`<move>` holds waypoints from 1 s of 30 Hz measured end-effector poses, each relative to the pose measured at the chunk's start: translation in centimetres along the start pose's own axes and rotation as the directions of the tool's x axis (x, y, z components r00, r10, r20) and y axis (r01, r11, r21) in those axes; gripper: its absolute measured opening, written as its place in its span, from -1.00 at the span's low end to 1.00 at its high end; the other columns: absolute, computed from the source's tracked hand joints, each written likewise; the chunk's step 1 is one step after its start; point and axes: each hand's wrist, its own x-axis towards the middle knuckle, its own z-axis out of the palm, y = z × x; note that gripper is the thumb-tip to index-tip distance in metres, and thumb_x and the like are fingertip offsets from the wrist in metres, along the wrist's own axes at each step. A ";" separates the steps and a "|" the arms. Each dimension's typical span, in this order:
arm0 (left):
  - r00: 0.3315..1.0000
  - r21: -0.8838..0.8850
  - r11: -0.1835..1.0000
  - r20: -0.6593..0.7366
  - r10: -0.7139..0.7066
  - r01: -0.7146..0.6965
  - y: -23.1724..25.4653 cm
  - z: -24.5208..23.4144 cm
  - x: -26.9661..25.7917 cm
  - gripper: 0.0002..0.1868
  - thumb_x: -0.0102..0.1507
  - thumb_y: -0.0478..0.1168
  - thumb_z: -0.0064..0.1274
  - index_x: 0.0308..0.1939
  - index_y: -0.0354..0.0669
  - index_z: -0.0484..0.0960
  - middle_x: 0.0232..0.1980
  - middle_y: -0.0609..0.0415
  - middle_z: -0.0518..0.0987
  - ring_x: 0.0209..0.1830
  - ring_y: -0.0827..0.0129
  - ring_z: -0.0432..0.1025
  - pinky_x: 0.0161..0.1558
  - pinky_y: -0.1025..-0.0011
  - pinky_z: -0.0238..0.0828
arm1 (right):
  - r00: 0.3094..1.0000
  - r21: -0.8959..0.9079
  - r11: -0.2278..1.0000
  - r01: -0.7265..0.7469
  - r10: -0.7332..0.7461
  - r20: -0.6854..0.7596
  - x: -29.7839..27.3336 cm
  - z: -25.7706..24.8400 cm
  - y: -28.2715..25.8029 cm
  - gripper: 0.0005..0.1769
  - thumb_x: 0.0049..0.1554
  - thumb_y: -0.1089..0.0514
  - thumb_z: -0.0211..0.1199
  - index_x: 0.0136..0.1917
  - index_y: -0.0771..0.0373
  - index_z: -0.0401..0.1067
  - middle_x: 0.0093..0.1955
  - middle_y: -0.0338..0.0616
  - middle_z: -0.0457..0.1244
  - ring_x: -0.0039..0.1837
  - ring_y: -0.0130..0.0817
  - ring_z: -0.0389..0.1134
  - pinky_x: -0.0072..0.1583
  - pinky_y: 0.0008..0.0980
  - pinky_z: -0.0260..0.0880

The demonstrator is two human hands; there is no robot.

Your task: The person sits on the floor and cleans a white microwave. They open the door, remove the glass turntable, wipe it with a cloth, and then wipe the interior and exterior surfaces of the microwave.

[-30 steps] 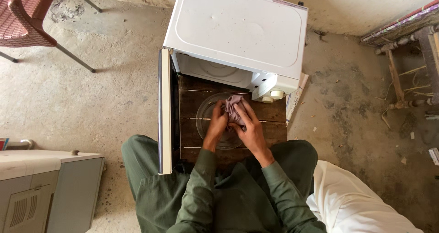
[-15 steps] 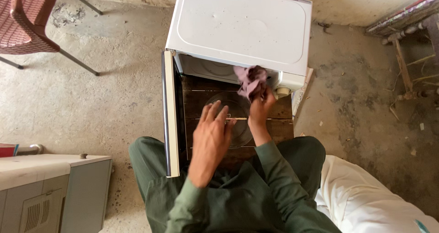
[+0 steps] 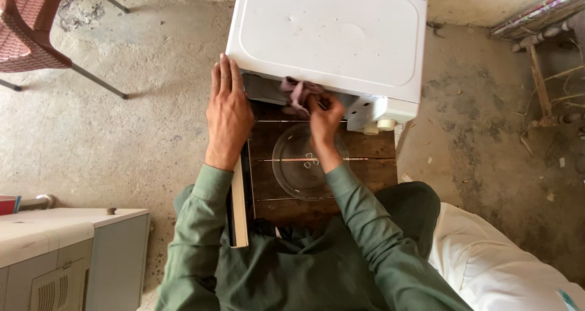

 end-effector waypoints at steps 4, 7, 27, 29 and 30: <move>0.999 -0.064 0.997 0.004 -0.053 0.053 0.1 -0.3 -0.6 -0.29 0.23 -0.53 -0.16 0.50 -0.64 0.16 0.58 -0.50 0.16 0.63 -0.24 0.03 0.62 0.14 0.03 | 0.988 -0.063 0.992 -0.108 0.114 0.100 -1.0 4.5 -1.6 -0.88 0.13 0.29 0.32 -0.06 0.37 0.58 -0.15 -0.11 0.44 -0.19 -0.40 0.47 -0.16 -0.41 0.52; 0.999 -0.063 0.998 -0.043 -0.029 0.026 0.3 -0.6 -0.6 -0.37 0.35 -0.46 -0.14 0.52 -0.62 0.18 0.59 -0.47 0.16 0.65 -0.20 0.06 0.65 0.12 0.06 | 0.979 -0.007 0.990 -0.140 0.140 0.152 -1.8 8.7 -1.6 -0.87 0.15 0.28 0.36 -0.05 0.41 0.60 -0.14 -0.13 0.45 -0.16 -0.47 0.44 -0.14 -0.49 0.48; 0.999 -0.033 0.999 -0.027 -0.030 0.029 0.9 -1.2 -0.5 -0.35 0.31 -0.45 -0.11 0.49 -0.65 0.18 0.57 -0.49 0.16 0.62 -0.22 0.07 0.60 0.15 0.05 | 0.941 0.141 0.955 -0.261 0.284 -0.181 -0.2 -3.8 -1.7 -0.82 0.24 0.18 0.32 0.08 0.29 0.57 0.04 -0.06 0.42 0.04 -0.36 0.45 0.07 -0.31 0.54; 0.998 -0.082 0.994 -0.010 -0.069 0.068 1.2 -1.8 -0.6 -0.33 0.29 -0.45 -0.09 0.49 -0.62 0.19 0.57 -0.47 0.17 0.60 -0.24 0.07 0.57 0.16 0.07 | 0.926 0.271 0.931 -0.246 0.308 -0.217 0.0 -5.6 -1.9 -0.79 0.19 0.17 0.29 0.10 0.23 0.53 0.10 -0.12 0.40 0.09 -0.38 0.48 0.11 -0.25 0.56; 0.997 -0.086 0.994 -0.011 -0.070 0.069 1.3 -1.9 -0.6 -0.33 0.29 -0.45 -0.08 0.50 -0.62 0.20 0.58 -0.47 0.17 0.60 -0.24 0.07 0.57 0.16 0.08 | 0.919 0.333 0.913 -0.235 0.321 -0.231 0.0 -6.0 -1.9 -0.76 0.17 0.16 0.28 0.11 0.21 0.51 0.13 -0.16 0.40 0.12 -0.38 0.50 0.12 -0.23 0.57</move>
